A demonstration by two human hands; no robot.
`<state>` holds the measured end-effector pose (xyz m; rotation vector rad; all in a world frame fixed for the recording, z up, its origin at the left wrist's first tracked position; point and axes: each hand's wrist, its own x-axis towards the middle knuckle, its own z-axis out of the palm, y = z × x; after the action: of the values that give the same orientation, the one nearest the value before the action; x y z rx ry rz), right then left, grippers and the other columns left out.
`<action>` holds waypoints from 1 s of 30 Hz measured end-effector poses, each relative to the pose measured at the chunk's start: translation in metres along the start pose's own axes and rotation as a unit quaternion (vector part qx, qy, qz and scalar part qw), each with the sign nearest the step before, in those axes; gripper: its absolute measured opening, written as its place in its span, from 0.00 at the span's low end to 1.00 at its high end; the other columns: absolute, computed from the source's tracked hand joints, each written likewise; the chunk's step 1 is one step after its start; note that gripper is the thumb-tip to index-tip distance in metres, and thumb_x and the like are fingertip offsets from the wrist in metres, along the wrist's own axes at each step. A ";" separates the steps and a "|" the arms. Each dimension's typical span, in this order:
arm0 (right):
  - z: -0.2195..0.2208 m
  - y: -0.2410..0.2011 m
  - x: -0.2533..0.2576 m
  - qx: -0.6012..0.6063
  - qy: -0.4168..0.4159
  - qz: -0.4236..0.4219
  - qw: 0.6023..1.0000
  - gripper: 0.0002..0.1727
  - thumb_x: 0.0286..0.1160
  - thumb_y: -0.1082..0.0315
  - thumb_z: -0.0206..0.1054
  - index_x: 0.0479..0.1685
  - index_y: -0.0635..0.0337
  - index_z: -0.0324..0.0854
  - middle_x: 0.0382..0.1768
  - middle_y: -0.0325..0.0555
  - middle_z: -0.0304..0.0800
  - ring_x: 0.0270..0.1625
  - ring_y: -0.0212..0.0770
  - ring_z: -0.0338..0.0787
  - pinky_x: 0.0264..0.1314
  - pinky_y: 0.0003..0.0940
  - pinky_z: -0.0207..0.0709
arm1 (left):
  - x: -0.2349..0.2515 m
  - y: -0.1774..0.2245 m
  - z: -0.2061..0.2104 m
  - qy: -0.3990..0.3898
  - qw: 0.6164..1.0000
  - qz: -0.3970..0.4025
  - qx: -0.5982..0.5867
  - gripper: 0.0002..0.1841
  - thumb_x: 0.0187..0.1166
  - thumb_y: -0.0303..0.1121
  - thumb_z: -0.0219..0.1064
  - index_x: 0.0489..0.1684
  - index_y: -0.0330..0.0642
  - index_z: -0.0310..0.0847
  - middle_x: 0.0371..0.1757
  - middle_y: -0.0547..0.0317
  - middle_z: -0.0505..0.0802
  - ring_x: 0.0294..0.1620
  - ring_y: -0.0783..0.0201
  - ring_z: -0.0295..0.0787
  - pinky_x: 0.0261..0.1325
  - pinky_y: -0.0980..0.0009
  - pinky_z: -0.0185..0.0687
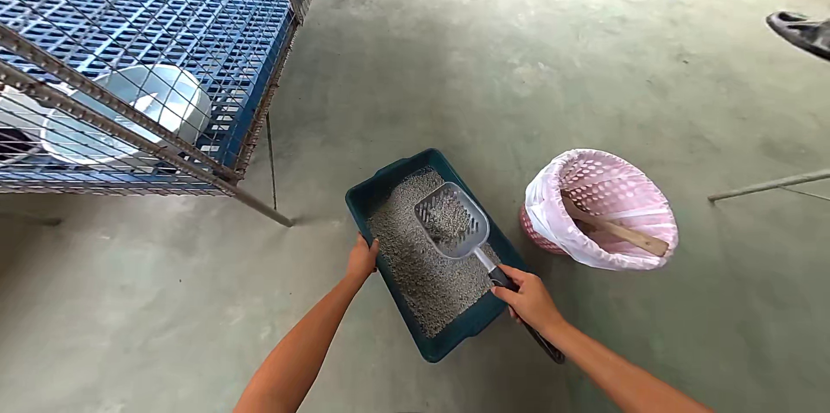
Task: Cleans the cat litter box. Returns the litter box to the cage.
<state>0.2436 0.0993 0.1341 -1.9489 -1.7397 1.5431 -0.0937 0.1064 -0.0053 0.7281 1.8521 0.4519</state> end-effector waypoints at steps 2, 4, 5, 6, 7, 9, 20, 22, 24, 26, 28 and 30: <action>-0.003 -0.002 -0.001 -0.030 -0.025 -0.002 0.999 0.21 0.77 0.70 0.71 0.68 0.66 0.83 0.32 0.49 0.88 0.19 0.33 0.79 0.25 0.30 0.77 | 0.000 0.000 0.000 0.003 1.000 -0.002 -0.002 0.35 0.94 0.41 0.52 0.94 0.36 0.37 0.65 0.25 0.84 0.56 0.36 0.91 0.58 0.43 0.87; -0.005 -0.004 -0.003 -0.037 -0.034 0.000 0.999 0.21 0.77 0.70 0.71 0.69 0.65 0.82 0.34 0.50 0.89 0.20 0.34 0.79 0.27 0.32 0.77 | 0.001 0.000 0.000 0.003 1.000 -0.003 0.002 0.35 0.94 0.42 0.52 0.93 0.35 0.37 0.65 0.25 0.84 0.56 0.36 0.92 0.57 0.43 0.87; -0.004 -0.003 -0.004 -0.027 -0.028 0.001 0.999 0.21 0.78 0.71 0.71 0.70 0.65 0.82 0.33 0.49 0.88 0.19 0.33 0.79 0.26 0.31 0.77 | 0.001 0.000 0.000 0.002 1.000 -0.002 0.005 0.35 0.94 0.42 0.52 0.93 0.35 0.38 0.65 0.25 0.84 0.56 0.37 0.92 0.57 0.44 0.87; -0.003 -0.003 -0.005 -0.022 -0.027 0.002 0.999 0.21 0.78 0.70 0.70 0.70 0.65 0.82 0.32 0.48 0.88 0.19 0.32 0.79 0.25 0.30 0.78 | 0.000 0.000 0.000 0.001 1.000 -0.003 0.007 0.36 0.94 0.42 0.52 0.93 0.36 0.38 0.65 0.25 0.84 0.56 0.37 0.92 0.57 0.44 0.87; -0.004 -0.003 -0.005 -0.025 -0.033 0.002 0.999 0.21 0.78 0.70 0.70 0.69 0.65 0.82 0.32 0.48 0.88 0.19 0.32 0.79 0.25 0.29 0.77 | 0.000 0.001 0.000 0.004 1.000 -0.003 0.008 0.36 0.94 0.42 0.53 0.93 0.36 0.38 0.65 0.26 0.85 0.55 0.37 0.92 0.57 0.44 0.88; -0.004 -0.004 -0.007 -0.039 -0.044 0.006 0.998 0.21 0.78 0.70 0.71 0.69 0.65 0.82 0.34 0.50 0.88 0.20 0.34 0.79 0.27 0.31 0.77 | -0.001 0.001 -0.001 0.006 1.000 -0.005 0.008 0.36 0.93 0.42 0.53 0.93 0.36 0.38 0.64 0.26 0.85 0.55 0.37 0.92 0.57 0.44 0.87; -0.032 -0.002 -0.028 0.064 -0.058 0.028 0.996 0.21 0.76 0.74 0.70 0.68 0.66 0.81 0.27 0.41 0.87 0.15 0.29 0.79 0.19 0.25 0.77 | -0.057 -0.040 0.060 -0.057 0.988 -0.057 -0.134 0.45 0.82 0.39 0.72 0.92 0.35 0.43 0.67 0.22 0.82 0.60 0.31 0.87 0.58 0.38 0.84; -0.049 -0.006 -0.045 0.138 -0.028 0.012 0.990 0.19 0.72 0.75 0.68 0.64 0.66 0.81 0.24 0.37 0.86 0.15 0.28 0.80 0.18 0.24 0.78 | -0.071 -0.049 0.076 -0.066 0.986 -0.069 -0.136 0.40 0.81 0.35 0.72 0.88 0.31 0.51 0.65 0.24 0.84 0.59 0.36 0.88 0.60 0.43 0.84; -0.070 -0.005 -0.063 0.205 0.029 -0.003 0.978 0.19 0.66 0.74 0.65 0.60 0.64 0.81 0.22 0.31 0.86 0.16 0.27 0.82 0.18 0.23 0.80 | -0.071 -0.050 0.082 -0.051 0.987 -0.065 -0.137 0.33 0.81 0.30 0.70 0.83 0.27 0.59 0.67 0.25 0.83 0.64 0.37 0.86 0.67 0.43 0.80; -0.090 -0.002 -0.072 0.276 0.101 -0.004 0.956 0.19 0.64 0.72 0.59 0.57 0.61 0.81 0.20 0.30 0.86 0.16 0.27 0.84 0.18 0.23 0.81 | -0.070 -0.042 0.082 -0.027 0.986 -0.065 -0.149 0.29 0.80 0.24 0.67 0.80 0.25 0.63 0.67 0.25 0.83 0.67 0.37 0.83 0.70 0.43 0.77; -0.104 0.001 -0.072 0.363 0.169 0.019 0.916 0.17 0.72 0.72 0.49 0.56 0.60 0.78 0.17 0.31 0.85 0.14 0.27 0.83 0.16 0.22 0.80 | -0.076 -0.027 0.076 -0.002 0.983 -0.081 -0.165 0.27 0.80 0.21 0.65 0.78 0.25 0.65 0.66 0.26 0.83 0.66 0.39 0.83 0.69 0.45 0.76; -0.115 -0.007 -0.063 0.432 0.227 0.081 0.869 0.17 0.88 0.68 0.40 0.56 0.58 0.76 0.16 0.31 0.80 0.13 0.25 0.79 0.14 0.19 0.76 | -0.082 -0.012 0.070 0.027 0.979 -0.091 -0.179 0.25 0.78 0.18 0.65 0.75 0.24 0.69 0.63 0.28 0.85 0.62 0.41 0.84 0.66 0.46 0.78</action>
<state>0.3317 0.1109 0.2314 -1.7497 -0.5386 1.3778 -0.0103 0.0407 0.0181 0.3032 1.8019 0.6680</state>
